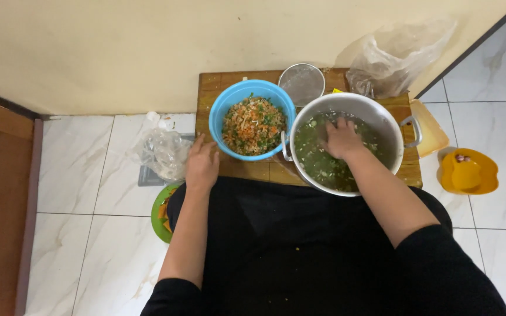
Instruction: Transferring chopped ingredients from a blue bowl into a large metal pot using hands.
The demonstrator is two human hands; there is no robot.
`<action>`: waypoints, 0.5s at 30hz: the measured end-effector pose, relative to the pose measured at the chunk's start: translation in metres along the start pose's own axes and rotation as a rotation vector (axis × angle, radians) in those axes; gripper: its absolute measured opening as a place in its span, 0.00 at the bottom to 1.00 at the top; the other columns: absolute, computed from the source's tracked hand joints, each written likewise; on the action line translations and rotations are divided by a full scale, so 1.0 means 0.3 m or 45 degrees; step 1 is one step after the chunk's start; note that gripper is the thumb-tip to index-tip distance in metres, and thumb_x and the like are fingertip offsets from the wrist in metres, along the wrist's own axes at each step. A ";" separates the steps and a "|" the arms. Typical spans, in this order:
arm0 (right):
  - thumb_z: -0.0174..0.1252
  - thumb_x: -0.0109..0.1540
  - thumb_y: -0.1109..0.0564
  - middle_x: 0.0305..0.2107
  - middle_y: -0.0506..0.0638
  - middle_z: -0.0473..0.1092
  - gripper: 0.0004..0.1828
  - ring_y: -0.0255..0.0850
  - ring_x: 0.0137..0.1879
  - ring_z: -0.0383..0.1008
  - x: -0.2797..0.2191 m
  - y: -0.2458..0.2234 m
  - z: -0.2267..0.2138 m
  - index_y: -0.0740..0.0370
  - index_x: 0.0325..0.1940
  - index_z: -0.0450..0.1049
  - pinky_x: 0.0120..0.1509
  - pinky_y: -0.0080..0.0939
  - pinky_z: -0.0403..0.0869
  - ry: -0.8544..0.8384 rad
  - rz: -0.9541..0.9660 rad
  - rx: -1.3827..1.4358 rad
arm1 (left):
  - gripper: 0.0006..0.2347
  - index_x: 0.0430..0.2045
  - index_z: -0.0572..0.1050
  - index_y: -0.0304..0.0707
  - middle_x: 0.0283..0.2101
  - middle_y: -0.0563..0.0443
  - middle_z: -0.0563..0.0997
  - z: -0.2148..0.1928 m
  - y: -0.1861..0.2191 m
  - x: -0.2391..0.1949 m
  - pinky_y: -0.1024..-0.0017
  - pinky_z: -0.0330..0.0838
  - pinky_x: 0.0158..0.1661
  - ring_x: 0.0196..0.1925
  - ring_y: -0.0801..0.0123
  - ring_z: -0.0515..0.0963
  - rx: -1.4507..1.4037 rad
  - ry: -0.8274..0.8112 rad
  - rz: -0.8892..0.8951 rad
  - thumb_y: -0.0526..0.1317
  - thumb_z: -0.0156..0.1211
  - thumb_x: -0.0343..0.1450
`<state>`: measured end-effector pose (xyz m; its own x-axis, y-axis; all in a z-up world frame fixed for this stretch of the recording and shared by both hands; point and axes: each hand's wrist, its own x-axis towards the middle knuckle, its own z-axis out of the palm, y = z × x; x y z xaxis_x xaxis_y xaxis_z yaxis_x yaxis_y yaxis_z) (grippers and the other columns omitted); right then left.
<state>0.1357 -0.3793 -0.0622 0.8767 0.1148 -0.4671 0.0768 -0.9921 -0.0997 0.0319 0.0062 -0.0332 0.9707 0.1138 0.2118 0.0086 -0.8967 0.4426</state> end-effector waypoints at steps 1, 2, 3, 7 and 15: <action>0.51 0.68 0.39 0.72 0.67 0.51 0.39 0.64 0.77 0.49 0.013 0.003 0.010 0.58 0.79 0.53 0.66 0.72 0.68 0.000 -0.002 0.000 | 0.12 0.49 0.80 0.38 0.67 0.39 0.70 0.001 0.001 0.003 0.62 0.71 0.62 0.67 0.50 0.71 0.002 0.001 -0.002 0.35 0.64 0.71; 0.51 0.67 0.39 0.72 0.67 0.51 0.39 0.64 0.77 0.49 0.027 0.008 0.015 0.58 0.79 0.54 0.66 0.72 0.68 -0.007 -0.002 0.012 | 0.12 0.49 0.80 0.39 0.67 0.40 0.69 0.002 0.003 0.012 0.62 0.71 0.62 0.67 0.50 0.71 0.001 -0.005 -0.006 0.35 0.64 0.71; 0.51 0.67 0.39 0.72 0.67 0.52 0.39 0.64 0.77 0.50 0.040 0.012 0.020 0.57 0.79 0.54 0.66 0.71 0.68 -0.013 -0.002 0.023 | 0.12 0.49 0.80 0.39 0.67 0.40 0.69 0.003 0.006 0.020 0.62 0.71 0.62 0.67 0.51 0.71 0.001 -0.011 -0.010 0.35 0.63 0.71; 0.51 0.67 0.39 0.71 0.67 0.53 0.39 0.64 0.77 0.51 0.069 0.011 0.039 0.57 0.78 0.56 0.67 0.71 0.68 -0.027 -0.013 0.057 | 0.12 0.50 0.79 0.40 0.68 0.42 0.69 -0.005 0.006 0.039 0.63 0.70 0.62 0.67 0.52 0.71 0.004 -0.020 -0.028 0.35 0.63 0.72; 0.52 0.66 0.36 0.69 0.68 0.60 0.37 0.66 0.75 0.56 -0.044 -0.059 0.017 0.57 0.74 0.63 0.69 0.69 0.68 -0.126 -0.066 0.099 | 0.11 0.49 0.80 0.43 0.68 0.44 0.69 -0.004 -0.005 0.004 0.64 0.70 0.63 0.67 0.54 0.71 0.001 -0.076 -0.099 0.37 0.62 0.73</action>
<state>0.1203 -0.3629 -0.0586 0.8209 0.1740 -0.5439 0.0803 -0.9781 -0.1918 0.0327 0.0082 -0.0326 0.9796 0.1577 0.1247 0.0848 -0.8866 0.4548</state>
